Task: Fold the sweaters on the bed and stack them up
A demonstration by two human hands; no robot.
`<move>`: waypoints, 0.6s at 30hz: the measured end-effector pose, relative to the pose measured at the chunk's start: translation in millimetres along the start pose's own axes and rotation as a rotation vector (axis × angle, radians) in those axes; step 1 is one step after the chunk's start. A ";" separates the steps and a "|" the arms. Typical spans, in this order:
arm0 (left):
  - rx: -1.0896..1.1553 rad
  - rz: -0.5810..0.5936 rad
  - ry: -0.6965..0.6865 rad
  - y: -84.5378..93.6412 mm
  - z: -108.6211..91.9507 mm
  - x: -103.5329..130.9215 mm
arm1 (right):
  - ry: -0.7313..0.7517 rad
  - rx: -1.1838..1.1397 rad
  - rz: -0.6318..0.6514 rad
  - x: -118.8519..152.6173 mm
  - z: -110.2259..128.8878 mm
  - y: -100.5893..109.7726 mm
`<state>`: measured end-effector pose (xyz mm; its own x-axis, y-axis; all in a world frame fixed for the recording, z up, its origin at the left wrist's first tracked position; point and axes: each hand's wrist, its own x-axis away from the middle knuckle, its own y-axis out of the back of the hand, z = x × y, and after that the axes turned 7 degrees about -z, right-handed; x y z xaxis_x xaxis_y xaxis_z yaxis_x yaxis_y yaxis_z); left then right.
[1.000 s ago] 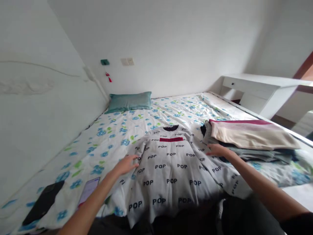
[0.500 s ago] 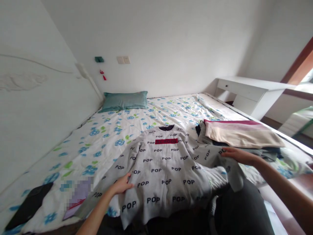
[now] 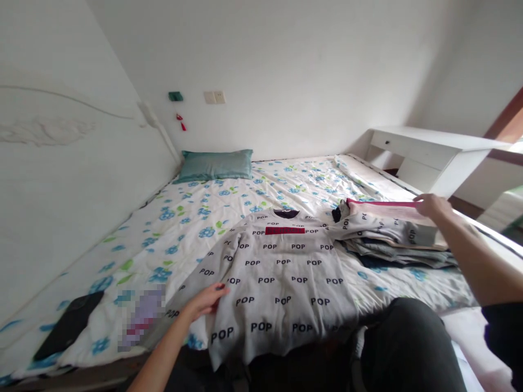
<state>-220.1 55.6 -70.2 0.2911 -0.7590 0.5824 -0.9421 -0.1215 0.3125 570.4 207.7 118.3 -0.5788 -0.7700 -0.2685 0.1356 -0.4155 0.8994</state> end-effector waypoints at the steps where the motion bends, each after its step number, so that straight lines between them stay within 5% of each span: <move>1: 0.009 -0.004 0.037 0.6 -4.4 2.1 | 0.065 -0.053 0.046 20.0 3.3 -21.1; 4: 0.123 0.004 0.096 3.8 -18.7 5.0 | 0.254 -0.183 0.307 103.5 28.3 -86.3; 7: 0.302 -0.074 0.162 8.8 -30.8 0.7 | 0.177 -0.126 0.962 195.0 52.8 -139.8; 9: 0.425 -0.201 0.215 13.4 -37.3 -6.3 | 0.157 -0.086 1.140 240.2 57.1 -163.6; 14: 0.464 -0.451 0.217 27.4 -51.0 -34.3 | 0.154 -0.157 1.103 279.6 44.0 -188.1; 18: 0.306 -0.504 0.070 38.3 -60.5 -60.4 | 0.147 -0.382 1.017 289.3 44.3 -183.6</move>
<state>-263.7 135.5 -48.1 0.7158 -0.5170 0.4693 -0.6867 -0.6429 0.3392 342.4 82.7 -109.2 0.0431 -0.8775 0.4777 0.7507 0.3439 0.5641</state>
